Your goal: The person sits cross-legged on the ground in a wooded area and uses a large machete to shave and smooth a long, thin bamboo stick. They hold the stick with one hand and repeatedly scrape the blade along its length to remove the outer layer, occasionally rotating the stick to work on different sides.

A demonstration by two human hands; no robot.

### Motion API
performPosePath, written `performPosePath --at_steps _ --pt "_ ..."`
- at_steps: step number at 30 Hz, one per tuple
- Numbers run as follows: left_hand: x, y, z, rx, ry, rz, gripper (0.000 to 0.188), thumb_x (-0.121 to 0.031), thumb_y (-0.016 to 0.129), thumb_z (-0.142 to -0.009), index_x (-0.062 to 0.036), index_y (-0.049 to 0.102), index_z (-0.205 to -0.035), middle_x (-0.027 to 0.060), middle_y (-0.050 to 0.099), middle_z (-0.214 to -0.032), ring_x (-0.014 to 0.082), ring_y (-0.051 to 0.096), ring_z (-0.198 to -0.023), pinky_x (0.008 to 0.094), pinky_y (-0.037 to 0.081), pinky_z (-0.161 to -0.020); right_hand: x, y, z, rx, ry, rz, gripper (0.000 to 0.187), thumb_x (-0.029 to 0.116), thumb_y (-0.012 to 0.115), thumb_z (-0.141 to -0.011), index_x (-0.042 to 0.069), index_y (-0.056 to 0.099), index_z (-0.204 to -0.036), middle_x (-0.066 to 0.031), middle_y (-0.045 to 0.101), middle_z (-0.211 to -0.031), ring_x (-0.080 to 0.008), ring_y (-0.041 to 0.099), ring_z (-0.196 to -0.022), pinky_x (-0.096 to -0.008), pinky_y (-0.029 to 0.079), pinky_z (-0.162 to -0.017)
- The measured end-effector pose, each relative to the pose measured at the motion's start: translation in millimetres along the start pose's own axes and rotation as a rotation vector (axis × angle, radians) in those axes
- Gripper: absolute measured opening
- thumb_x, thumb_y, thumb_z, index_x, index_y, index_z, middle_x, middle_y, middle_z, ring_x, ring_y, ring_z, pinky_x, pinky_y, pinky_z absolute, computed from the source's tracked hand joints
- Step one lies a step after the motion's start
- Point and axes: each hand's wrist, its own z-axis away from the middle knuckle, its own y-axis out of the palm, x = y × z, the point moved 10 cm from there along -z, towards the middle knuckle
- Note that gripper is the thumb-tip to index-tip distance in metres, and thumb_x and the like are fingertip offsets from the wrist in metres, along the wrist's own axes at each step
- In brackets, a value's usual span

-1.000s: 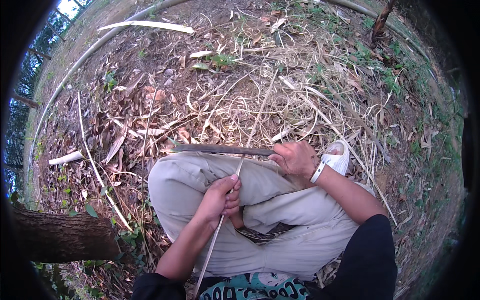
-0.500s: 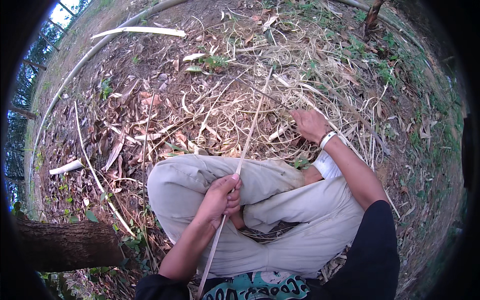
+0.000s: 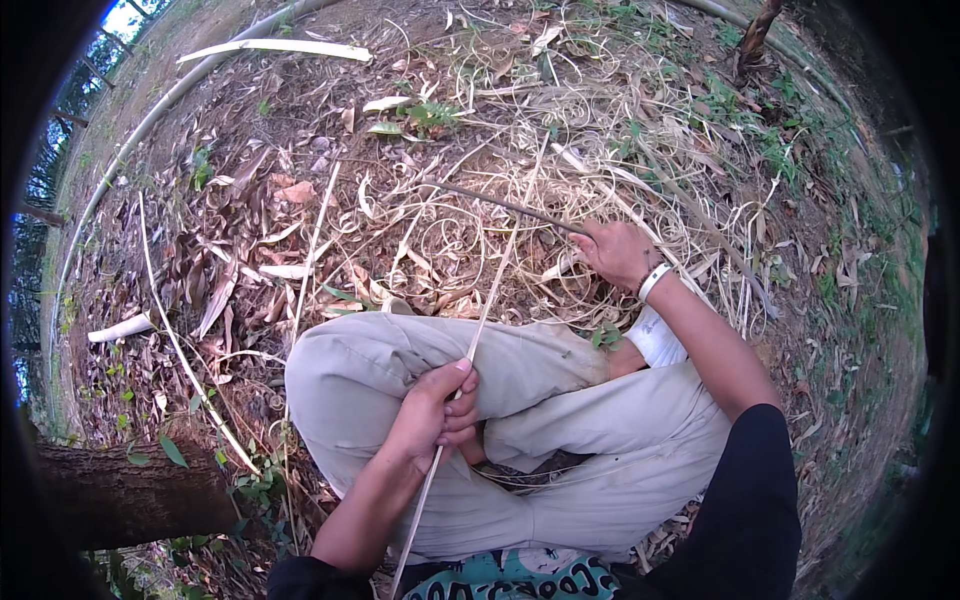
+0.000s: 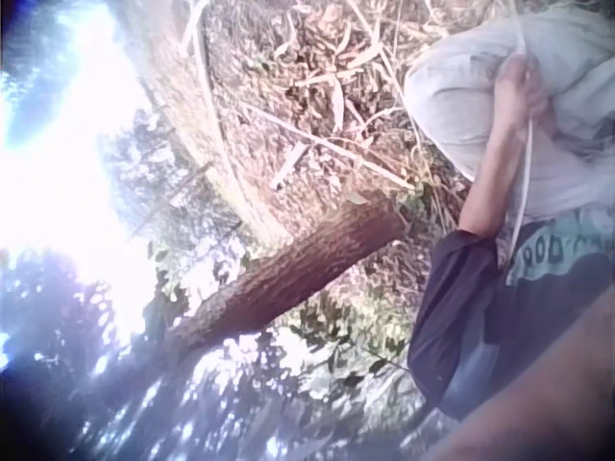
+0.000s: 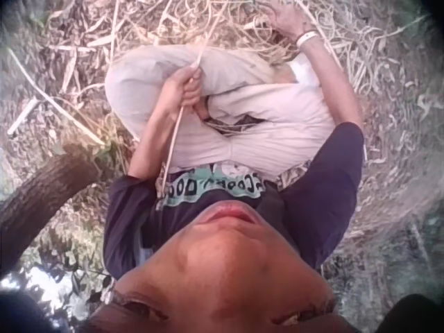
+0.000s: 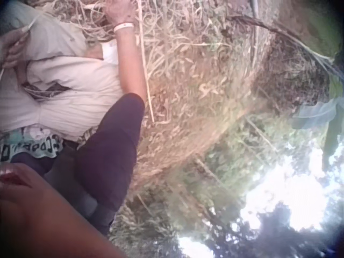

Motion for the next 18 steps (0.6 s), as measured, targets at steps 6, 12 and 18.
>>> performPosePath --at_steps 6,12,18 --pt "7 12 -2 0.191 -0.130 0.198 0.036 -0.037 0.043 -0.105 -0.0117 0.041 -0.079 -0.0072 0.026 -0.054 0.0032 0.023 -0.040 0.0182 0.021 -0.031 -108 -13 -18 -0.339 0.237 -0.064 0.045 0.040 0.048 -0.100 0.002 0.063 -0.082 -0.0170 0.065 -0.068 -0.0346 0.067 -0.064 -0.0459 0.053 -0.059" --pt "11 5 -6 0.140 -0.087 0.103 0.039 -0.040 0.042 -0.104 -0.0128 0.041 -0.076 -0.0067 0.028 -0.053 0.0053 0.025 -0.039 0.0202 0.022 -0.031 -63 -28 16 -0.013 0.375 -1.184 0.014 0.016 0.069 -0.087 0.005 0.061 -0.090 0.0014 0.054 -0.065 -0.0075 0.053 -0.051 -0.0237 0.042 -0.045" --pt "12 -4 -9 0.106 -0.064 -0.035 0.041 -0.043 0.040 -0.104 -0.0121 0.043 -0.077 -0.0060 0.028 -0.053 0.0065 0.026 -0.039 0.0206 0.022 -0.033 -7 -68 70 -0.100 0.203 -0.455 0.025 0.016 0.064 -0.090 0.001 0.056 -0.109 -0.0127 0.063 -0.072 -0.0281 0.063 -0.062 -0.0410 0.051 -0.058"
